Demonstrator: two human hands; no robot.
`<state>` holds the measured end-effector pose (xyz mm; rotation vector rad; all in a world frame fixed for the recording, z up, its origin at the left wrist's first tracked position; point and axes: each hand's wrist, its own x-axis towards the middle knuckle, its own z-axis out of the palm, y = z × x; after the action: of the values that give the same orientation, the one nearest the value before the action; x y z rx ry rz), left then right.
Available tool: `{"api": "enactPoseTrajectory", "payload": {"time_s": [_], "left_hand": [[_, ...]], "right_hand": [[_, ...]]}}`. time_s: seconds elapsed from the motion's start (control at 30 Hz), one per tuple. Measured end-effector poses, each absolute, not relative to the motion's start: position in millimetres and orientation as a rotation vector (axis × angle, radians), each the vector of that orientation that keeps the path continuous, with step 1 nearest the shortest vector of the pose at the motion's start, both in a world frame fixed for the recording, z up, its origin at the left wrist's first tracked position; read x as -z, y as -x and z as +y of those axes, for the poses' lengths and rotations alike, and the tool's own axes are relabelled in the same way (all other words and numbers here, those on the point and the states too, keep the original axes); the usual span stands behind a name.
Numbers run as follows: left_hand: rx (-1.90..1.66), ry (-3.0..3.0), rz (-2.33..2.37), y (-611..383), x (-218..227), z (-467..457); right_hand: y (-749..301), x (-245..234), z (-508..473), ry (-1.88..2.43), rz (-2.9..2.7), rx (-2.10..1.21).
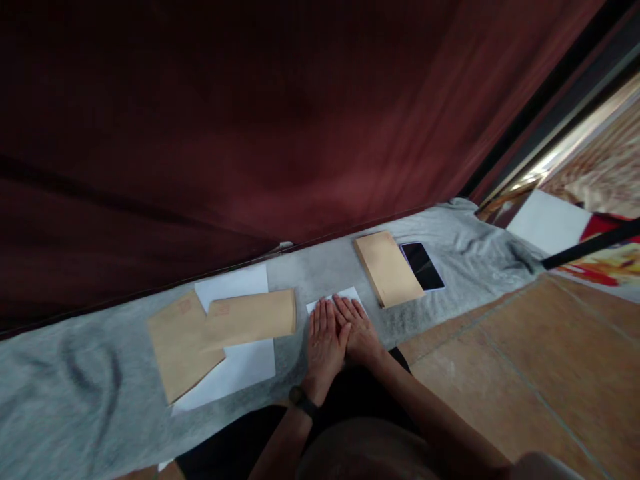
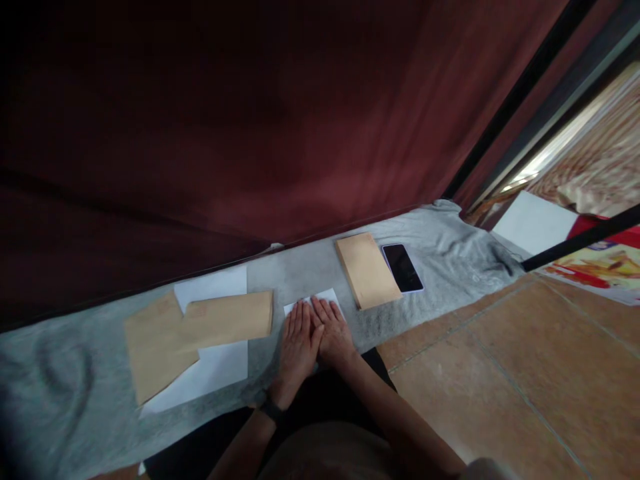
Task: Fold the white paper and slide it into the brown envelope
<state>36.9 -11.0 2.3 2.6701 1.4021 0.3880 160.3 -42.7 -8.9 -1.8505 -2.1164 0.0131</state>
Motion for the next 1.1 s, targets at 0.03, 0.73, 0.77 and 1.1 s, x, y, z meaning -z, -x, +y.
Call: {"api": "enactPoseTrajectory", "payload": {"time_s": [0.03, 0.73, 0.77, 1.1], "left_hand": [[-0.379, -2.674, 1.412, -36, 0, -10], [-0.505, -2.660, 1.566, -4, 5, -30], [-0.508, -2.660, 1.565, -1, 5, -32], [-0.457, -2.696, 1.516, 13, -2, -41]], "right_hand": [[-160, 9, -42, 1.852, -2.118, -0.011], [-185, 9, -41, 2.075, -1.900, 0.089], [-186, 9, -41, 2.077, -1.902, 0.091], [-182, 13, -49, 2.111, -1.851, 0.143]]}}
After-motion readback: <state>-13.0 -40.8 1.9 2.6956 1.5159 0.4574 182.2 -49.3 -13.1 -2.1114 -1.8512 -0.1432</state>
